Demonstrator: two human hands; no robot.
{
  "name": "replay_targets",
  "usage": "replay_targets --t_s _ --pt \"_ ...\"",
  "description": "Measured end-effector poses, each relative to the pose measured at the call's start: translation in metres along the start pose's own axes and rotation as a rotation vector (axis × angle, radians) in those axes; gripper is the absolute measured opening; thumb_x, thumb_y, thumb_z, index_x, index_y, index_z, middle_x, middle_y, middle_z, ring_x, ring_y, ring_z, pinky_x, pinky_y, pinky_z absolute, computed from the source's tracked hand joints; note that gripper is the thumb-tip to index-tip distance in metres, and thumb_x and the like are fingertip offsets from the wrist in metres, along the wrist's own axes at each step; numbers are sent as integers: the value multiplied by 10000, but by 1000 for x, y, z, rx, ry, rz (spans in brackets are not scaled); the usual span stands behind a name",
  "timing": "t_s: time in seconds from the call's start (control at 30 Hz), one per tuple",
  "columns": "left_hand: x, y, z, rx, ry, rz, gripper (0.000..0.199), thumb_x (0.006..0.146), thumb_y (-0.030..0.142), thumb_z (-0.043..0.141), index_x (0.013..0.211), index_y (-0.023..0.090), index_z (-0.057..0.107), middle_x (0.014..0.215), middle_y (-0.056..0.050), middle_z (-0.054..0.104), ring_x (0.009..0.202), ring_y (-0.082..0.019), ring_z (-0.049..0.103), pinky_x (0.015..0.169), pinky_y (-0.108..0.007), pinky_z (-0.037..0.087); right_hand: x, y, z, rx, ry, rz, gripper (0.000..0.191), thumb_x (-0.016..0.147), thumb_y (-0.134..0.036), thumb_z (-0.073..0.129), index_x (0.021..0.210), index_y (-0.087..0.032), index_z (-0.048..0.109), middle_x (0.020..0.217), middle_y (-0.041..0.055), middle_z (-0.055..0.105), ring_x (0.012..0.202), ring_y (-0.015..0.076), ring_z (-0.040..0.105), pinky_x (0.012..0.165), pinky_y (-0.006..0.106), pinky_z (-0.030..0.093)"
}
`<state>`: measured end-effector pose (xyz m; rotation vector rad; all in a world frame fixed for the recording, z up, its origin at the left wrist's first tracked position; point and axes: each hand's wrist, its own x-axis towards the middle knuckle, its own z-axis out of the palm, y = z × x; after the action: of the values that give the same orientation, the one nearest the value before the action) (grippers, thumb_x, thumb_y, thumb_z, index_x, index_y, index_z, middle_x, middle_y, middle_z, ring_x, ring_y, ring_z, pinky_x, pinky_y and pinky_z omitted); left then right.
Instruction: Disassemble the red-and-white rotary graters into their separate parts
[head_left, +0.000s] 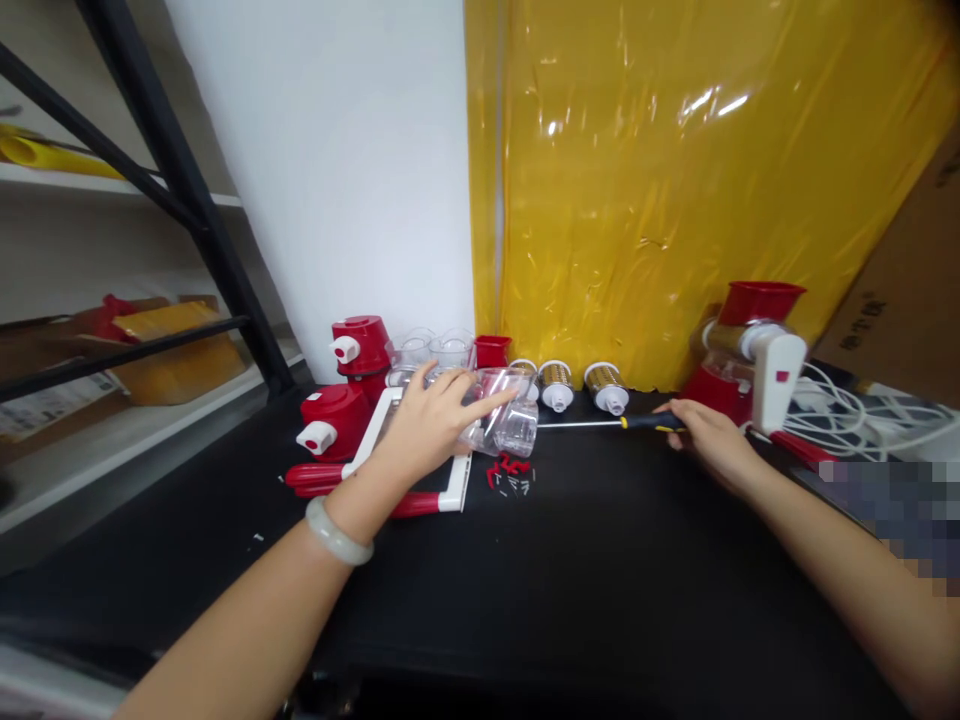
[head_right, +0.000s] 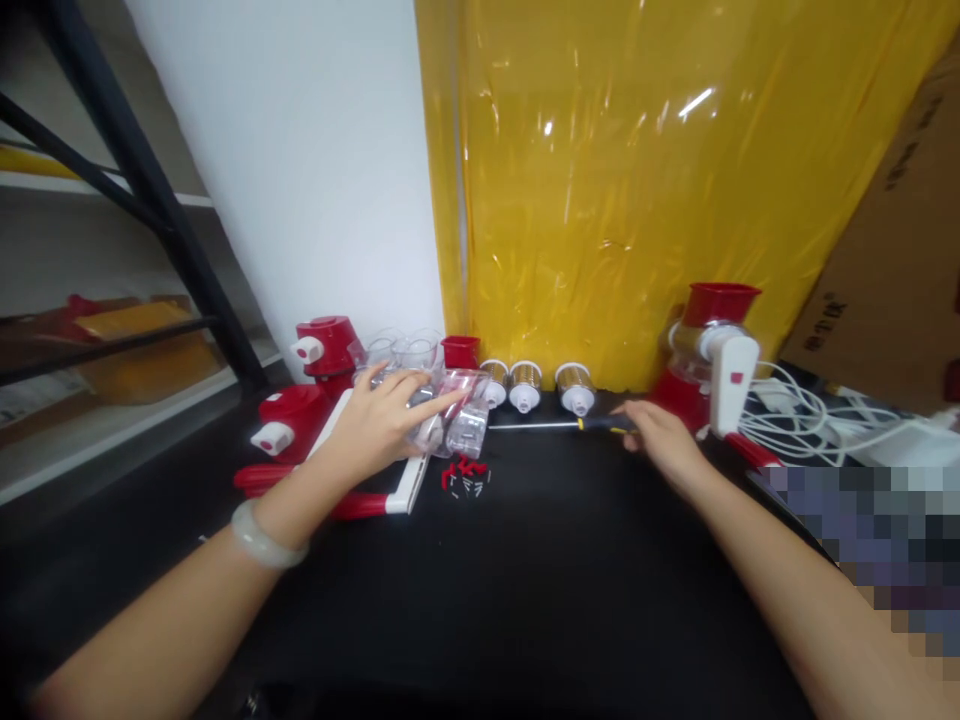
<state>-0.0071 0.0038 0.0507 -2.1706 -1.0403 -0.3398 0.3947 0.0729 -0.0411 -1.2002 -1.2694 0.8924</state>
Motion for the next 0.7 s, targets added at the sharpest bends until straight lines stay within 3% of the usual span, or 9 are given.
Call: replay_targets --t_s 0.17,0.33,0.43,0.6,0.7 --pt "24 -9 -3 36 -82 173 973 707 259 836 1518 423 325 1275 -93 609 1183 -311 542 1106 -574 269 -7 -9 9 -123 -179 1 403 709 -521 767 948 -197 729 824 55 723 734 193 668 706 328 527" --pt "63 -10 -9 129 -187 424 826 844 130 654 1519 446 298 1273 -52 606 1259 -267 491 1156 -538 187 -9 -8 9 -500 -337 -210 295 711 -357 779 970 -224 740 948 50 733 856 223 660 832 379 493" --pt "84 -2 -11 147 -204 534 730 887 59 527 1488 442 366 1297 -34 592 1290 -244 462 1180 -527 136 -13 -6 15 -710 -340 -363 252 722 -268 747 971 -230 736 991 65 715 961 266 629 907 434 472" --pt "97 12 -14 22 -174 510 672 872 43 527 1412 442 488 1230 -26 621 1222 -242 507 1171 -520 176 -30 -16 35 -943 -270 -525 328 799 -358 702 1094 -214 711 1090 143 654 1064 338 556 924 530 470" --pt "91 15 -16 19 -174 495 681 871 58 539 1428 442 464 1206 -26 627 1219 -246 501 1166 -536 175 -42 -26 51 -905 -309 -622 325 852 -374 653 1135 -222 694 1126 139 641 1096 330 552 947 531 475"
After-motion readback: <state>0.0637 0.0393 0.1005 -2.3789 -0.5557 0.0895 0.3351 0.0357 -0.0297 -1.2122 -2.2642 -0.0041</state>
